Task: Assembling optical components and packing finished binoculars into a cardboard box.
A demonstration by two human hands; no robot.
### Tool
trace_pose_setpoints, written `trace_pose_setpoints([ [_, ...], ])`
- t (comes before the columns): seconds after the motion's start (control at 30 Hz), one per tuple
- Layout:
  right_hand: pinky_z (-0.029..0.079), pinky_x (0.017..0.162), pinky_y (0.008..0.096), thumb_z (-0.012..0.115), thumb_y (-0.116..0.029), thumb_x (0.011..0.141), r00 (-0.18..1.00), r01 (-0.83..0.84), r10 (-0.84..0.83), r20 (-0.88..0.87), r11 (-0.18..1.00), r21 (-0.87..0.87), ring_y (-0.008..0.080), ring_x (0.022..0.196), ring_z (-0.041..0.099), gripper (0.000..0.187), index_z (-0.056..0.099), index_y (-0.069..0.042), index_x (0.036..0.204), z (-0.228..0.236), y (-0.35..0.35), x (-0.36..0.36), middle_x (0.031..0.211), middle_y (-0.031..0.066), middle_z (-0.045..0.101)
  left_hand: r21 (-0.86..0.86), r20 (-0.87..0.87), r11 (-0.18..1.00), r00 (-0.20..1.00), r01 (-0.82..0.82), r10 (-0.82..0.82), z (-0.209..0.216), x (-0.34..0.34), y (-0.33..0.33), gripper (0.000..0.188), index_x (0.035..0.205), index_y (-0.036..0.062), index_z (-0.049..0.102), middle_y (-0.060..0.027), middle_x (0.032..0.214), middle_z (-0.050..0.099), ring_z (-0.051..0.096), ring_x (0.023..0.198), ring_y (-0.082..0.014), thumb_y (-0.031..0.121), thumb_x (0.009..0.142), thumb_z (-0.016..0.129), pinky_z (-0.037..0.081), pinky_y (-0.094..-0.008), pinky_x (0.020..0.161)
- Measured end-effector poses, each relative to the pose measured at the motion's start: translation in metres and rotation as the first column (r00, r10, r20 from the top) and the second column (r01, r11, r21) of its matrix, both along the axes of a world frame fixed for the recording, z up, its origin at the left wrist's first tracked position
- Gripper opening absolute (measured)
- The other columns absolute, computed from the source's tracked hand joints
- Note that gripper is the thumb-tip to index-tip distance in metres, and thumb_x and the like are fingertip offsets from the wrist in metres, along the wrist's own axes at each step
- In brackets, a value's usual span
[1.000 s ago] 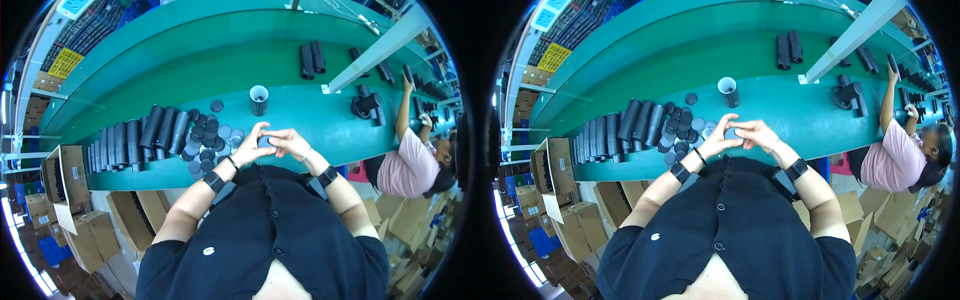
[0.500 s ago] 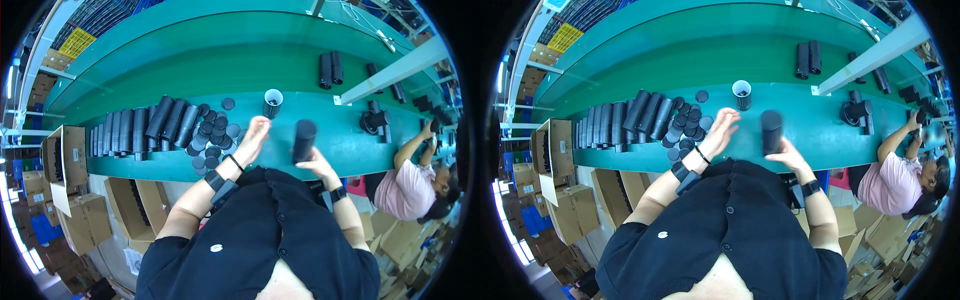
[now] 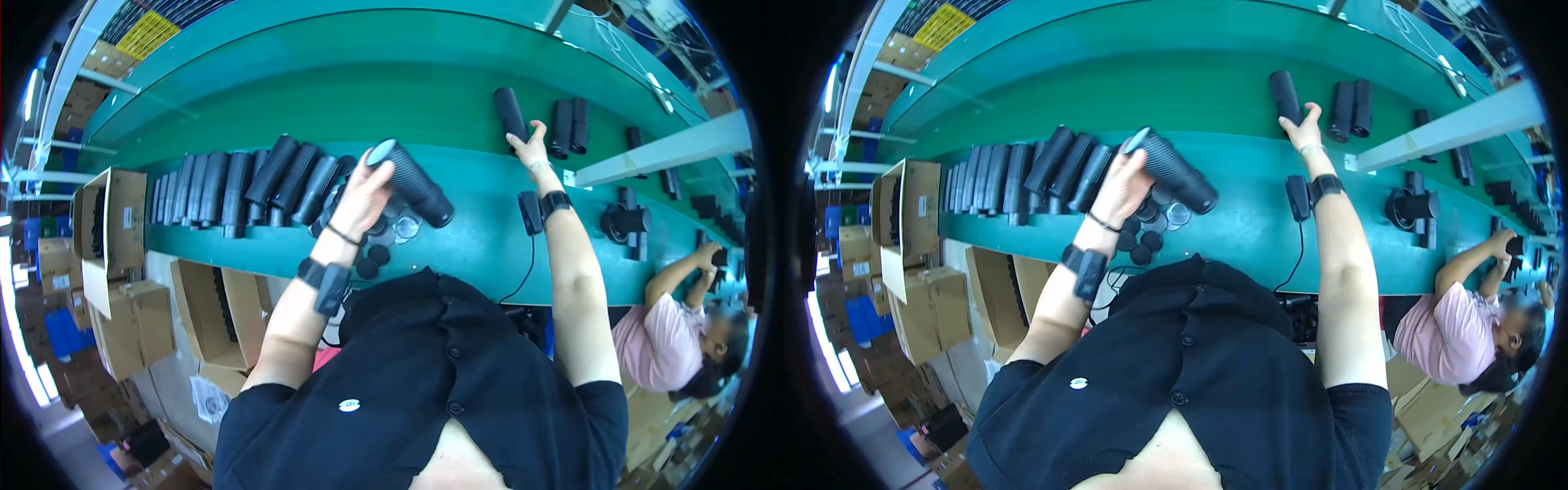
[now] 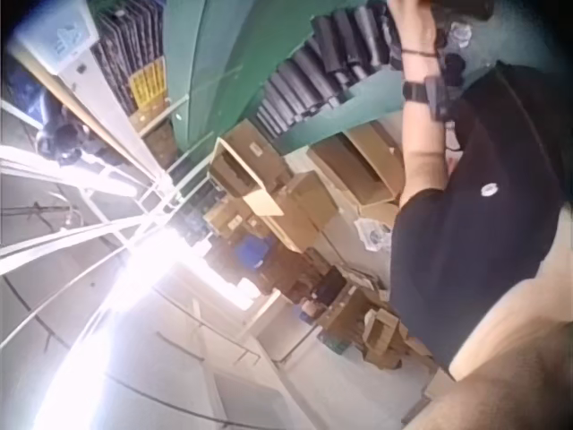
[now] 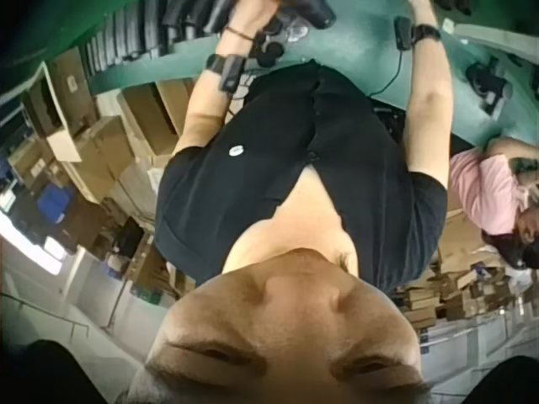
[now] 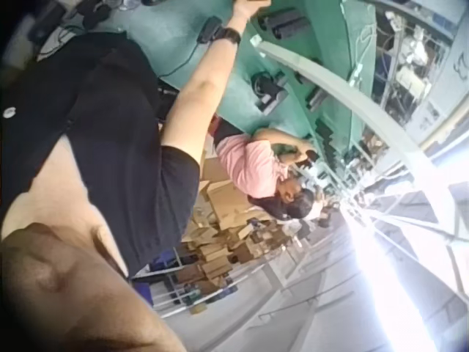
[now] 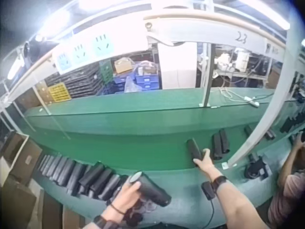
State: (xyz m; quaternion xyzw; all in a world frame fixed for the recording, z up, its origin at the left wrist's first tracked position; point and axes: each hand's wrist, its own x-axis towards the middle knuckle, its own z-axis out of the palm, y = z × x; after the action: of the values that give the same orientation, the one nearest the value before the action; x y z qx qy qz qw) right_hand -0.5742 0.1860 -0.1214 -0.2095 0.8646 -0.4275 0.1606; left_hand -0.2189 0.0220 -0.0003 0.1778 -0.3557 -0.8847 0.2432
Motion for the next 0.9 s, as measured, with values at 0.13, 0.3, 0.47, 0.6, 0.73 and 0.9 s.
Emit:
trace_pose_setpoints([
  [0.13,0.049,0.086,0.0469,0.073,-0.035,0.081,0.987,0.006,0.035,-0.156,0.965,0.261,0.0411,0.098,0.062,0.064,0.037,-0.013,0.13,0.0,-0.036,0.002,0.112,0.026,0.061,0.013,-0.075,0.997,0.995,-0.072,0.073,0.017,0.085,-0.003,0.045,0.132,0.0036,0.047,-0.0141,0.124,0.056,0.051,0.122,-0.0318,0.027,0.095,0.06,0.044,-0.0471,0.102],
  [0.3,0.051,0.073,0.0444,0.072,-0.017,0.076,0.714,-0.163,0.386,-0.584,0.903,0.397,0.0335,0.086,0.062,0.031,0.061,-0.011,0.104,0.044,-0.068,0.087,0.098,0.0155,0.062,-0.069,0.123,0.971,0.964,-0.23,0.237,0.012,0.159,0.011,0.058,0.13,-0.0011,0.048,-0.0156,0.126,0.056,0.053,0.12,-0.0285,0.04,0.092,0.063,0.046,-0.0447,0.099],
  [0.47,0.052,0.08,0.0408,0.076,-0.011,0.072,0.548,-0.824,0.836,-0.021,0.544,0.161,0.0314,0.092,0.062,0.033,0.064,-0.011,0.103,0.013,-0.04,0.22,0.097,0.0134,0.06,-0.074,0.157,0.971,0.959,-0.226,0.236,0.003,0.167,0.022,0.053,0.13,0.0008,0.047,-0.0147,0.121,0.058,0.056,0.115,-0.027,0.034,0.093,0.063,0.047,-0.043,0.098],
  [0.6,0.051,0.08,0.0441,0.069,-0.017,0.081,0.697,-0.692,0.716,-0.047,0.688,0.22,0.0349,0.094,0.061,0.019,0.06,-0.009,0.096,0.005,-0.034,0.258,0.103,0.0143,0.058,-0.09,0.179,0.991,0.977,-0.097,0.112,-0.004,0.153,0.03,0.049,0.128,0.001,0.047,-0.0131,0.118,0.058,0.057,0.111,-0.0242,0.03,0.092,0.065,0.046,-0.0411,0.098],
  [0.73,0.052,0.074,0.0451,0.066,-0.016,0.083,0.737,-0.62,0.647,-0.195,0.762,0.188,0.0351,0.086,0.063,0.015,0.058,-0.007,0.092,-0.016,-0.032,0.25,0.095,0.0152,0.06,-0.1,0.206,0.995,0.978,0.001,0.02,-0.018,0.128,0.039,0.052,0.131,0.0033,0.046,-0.0116,0.12,0.058,0.056,0.113,-0.0228,0.021,0.088,0.07,0.044,-0.0388,0.1],
  [0.9,0.05,0.057,0.0338,0.065,-0.01,0.087,0.875,-0.482,0.484,0.016,0.872,-0.084,0.0213,0.066,0.063,0.015,0.061,-0.006,0.101,0.052,-0.011,0.235,0.087,0.0111,0.064,-0.162,0.252,0.949,0.942,0.269,-0.224,-0.009,0.097,0.047,0.058,0.134,0.0069,0.047,-0.0035,0.125,0.055,0.052,0.116,-0.0152,0.012,0.083,0.073,0.04,-0.031,0.102],
])
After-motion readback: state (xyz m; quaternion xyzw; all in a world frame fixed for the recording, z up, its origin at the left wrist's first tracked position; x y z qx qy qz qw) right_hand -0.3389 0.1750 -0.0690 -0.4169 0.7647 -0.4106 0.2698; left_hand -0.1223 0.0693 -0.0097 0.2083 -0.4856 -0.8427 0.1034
